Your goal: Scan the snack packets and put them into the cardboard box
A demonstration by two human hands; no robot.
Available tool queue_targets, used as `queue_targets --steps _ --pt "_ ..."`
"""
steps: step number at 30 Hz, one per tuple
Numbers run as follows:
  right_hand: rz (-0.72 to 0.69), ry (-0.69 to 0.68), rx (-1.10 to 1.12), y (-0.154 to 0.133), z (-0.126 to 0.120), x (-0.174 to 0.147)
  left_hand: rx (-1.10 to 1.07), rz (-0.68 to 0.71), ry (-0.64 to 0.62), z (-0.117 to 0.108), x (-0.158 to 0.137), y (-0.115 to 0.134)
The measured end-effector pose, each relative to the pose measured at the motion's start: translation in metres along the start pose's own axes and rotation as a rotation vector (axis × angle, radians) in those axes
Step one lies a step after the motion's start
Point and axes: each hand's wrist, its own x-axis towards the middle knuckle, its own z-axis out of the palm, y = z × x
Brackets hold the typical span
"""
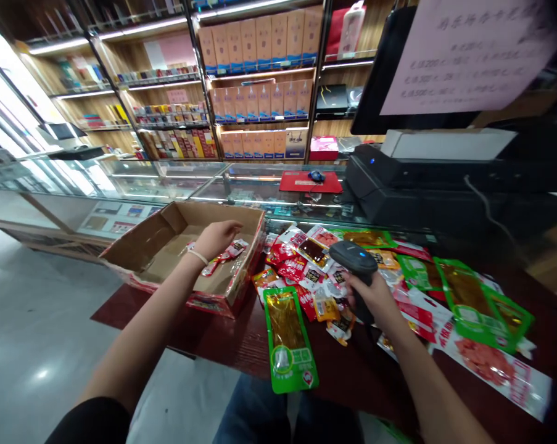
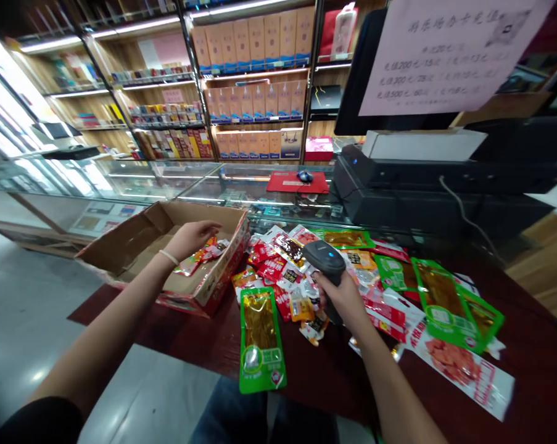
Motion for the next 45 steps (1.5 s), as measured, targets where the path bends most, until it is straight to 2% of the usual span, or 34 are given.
queue_targets --steps 4,9,12,16,19,21,23,25,29,34,37,41,45 --pt "-0.007 0.042 -0.022 -0.005 -0.009 0.002 0.09 0.095 0.071 -0.012 -0.003 0.036" --pt "-0.048 0.108 -0.044 -0.007 -0.021 0.006 0.152 0.309 0.021 -0.014 -0.015 0.107" --pt "-0.055 0.15 -0.021 -0.01 -0.028 0.006 0.039 0.38 0.023 0.007 -0.02 0.147" --pt "-0.045 0.189 0.04 -0.014 -0.037 0.007 -0.152 0.415 0.021 0.064 -0.008 0.177" --pt "-0.048 0.216 0.082 -0.016 -0.043 0.009 -0.172 0.437 0.014 0.116 0.011 0.179" --pt "-0.048 0.218 0.108 -0.016 -0.045 0.01 -0.178 0.421 0.056 0.146 0.021 0.175" --pt "-0.034 0.229 0.116 -0.016 -0.045 0.011 -0.181 0.381 0.105 0.168 0.025 0.17" --pt "-0.027 0.233 0.112 -0.017 -0.045 0.011 -0.184 0.35 0.135 0.18 0.024 0.165" --pt "-0.043 0.231 0.096 -0.017 -0.042 0.01 -0.197 0.373 0.111 0.183 0.015 0.157" --pt "-0.033 0.213 0.133 -0.016 -0.039 0.008 -0.185 0.522 -0.045 0.173 0.007 0.143" --pt "-0.042 0.2 0.143 -0.015 -0.038 0.007 -0.206 0.576 -0.088 0.169 0.008 0.136" --pt "-0.041 0.202 0.141 -0.014 -0.037 0.008 -0.308 0.558 -0.066 0.17 0.008 0.134" --pt "-0.034 0.199 0.156 -0.014 -0.037 0.008 -0.538 0.434 0.027 0.169 0.004 0.135"
